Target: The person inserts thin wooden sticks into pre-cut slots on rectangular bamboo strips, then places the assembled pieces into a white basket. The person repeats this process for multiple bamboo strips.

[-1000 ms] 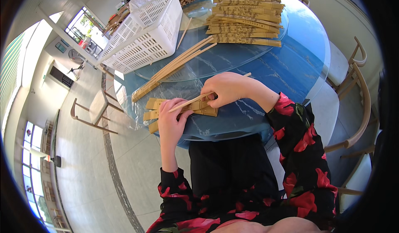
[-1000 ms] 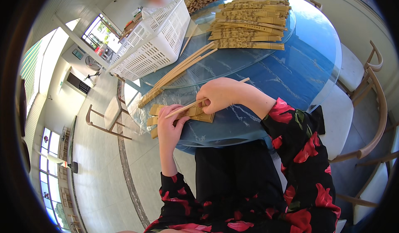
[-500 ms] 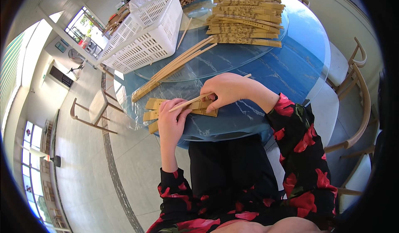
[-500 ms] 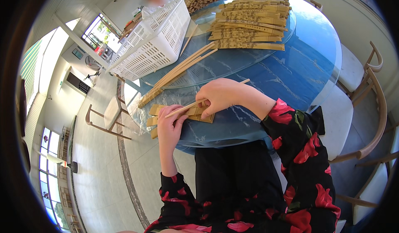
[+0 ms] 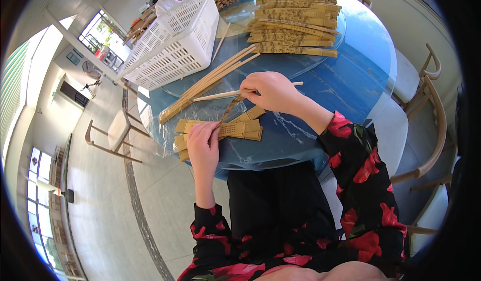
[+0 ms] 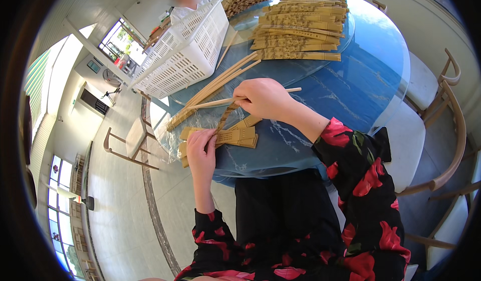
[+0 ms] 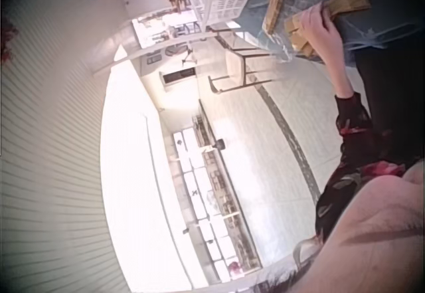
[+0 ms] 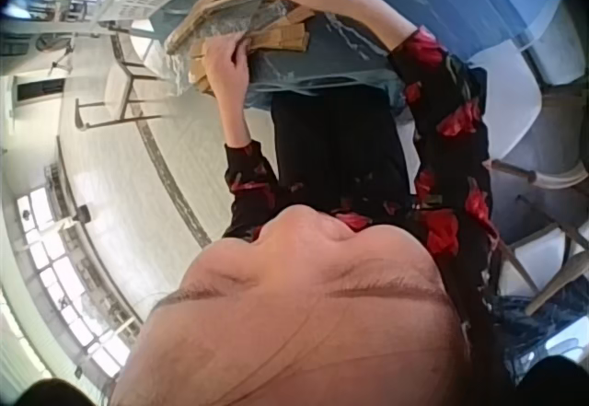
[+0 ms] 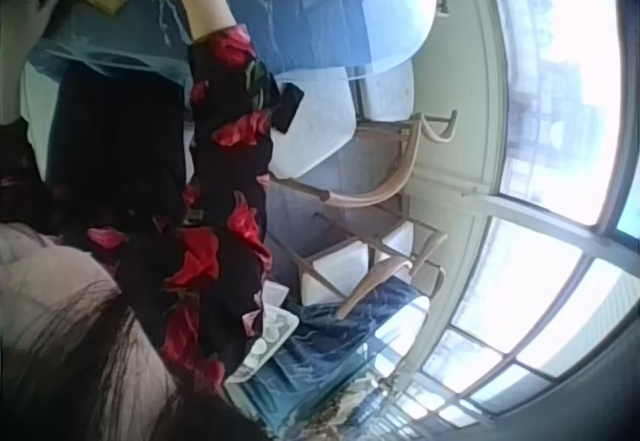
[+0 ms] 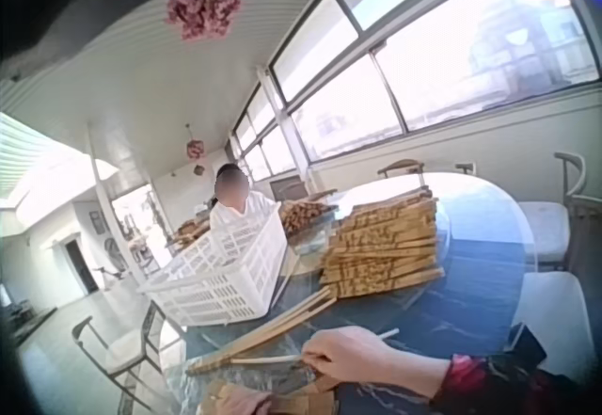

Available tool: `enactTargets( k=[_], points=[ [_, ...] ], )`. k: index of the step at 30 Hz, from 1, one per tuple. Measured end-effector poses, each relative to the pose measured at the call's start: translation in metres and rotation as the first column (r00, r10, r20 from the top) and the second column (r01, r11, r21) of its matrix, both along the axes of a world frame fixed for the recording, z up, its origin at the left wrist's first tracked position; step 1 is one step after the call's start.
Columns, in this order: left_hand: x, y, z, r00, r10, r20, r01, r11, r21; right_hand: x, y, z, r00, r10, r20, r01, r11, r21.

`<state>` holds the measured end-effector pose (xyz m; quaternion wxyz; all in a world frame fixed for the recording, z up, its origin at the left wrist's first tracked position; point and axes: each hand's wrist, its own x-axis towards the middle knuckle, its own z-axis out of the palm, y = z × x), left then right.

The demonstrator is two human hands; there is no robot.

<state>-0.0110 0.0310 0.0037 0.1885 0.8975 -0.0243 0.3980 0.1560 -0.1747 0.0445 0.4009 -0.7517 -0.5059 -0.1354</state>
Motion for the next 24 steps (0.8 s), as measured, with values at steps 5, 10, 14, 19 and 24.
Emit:
enactTargets(
  k=[5,10,14,19,24],
  points=[
    [-0.001,-0.009,0.000,0.933,0.318,0.172,-0.346,0.922,0.176,0.004,-0.009,0.008,0.986,-0.166,-0.004,0.164,0.971,0.172],
    [-0.012,0.018,0.012,0.937,0.342,0.064,-0.327,0.928,-0.177,-0.004,0.006,0.017,0.974,-0.156,-0.161,0.203,0.922,0.331],
    [0.019,0.021,0.024,0.969,-0.022,0.246,0.243,0.268,-0.932,-0.005,-0.015,0.030,0.949,-0.189,-0.252,0.246,0.945,0.218],
    [0.034,-0.007,0.016,0.882,-0.248,0.401,0.361,-0.194,-0.912,0.002,0.004,0.008,0.967,-0.014,-0.255,0.036,0.996,0.085],
    [0.038,-0.027,-0.010,0.852,-0.229,0.471,0.421,-0.236,-0.876,-0.011,-0.004,0.026,0.929,-0.007,-0.370,-0.074,0.976,-0.205]
  ],
)
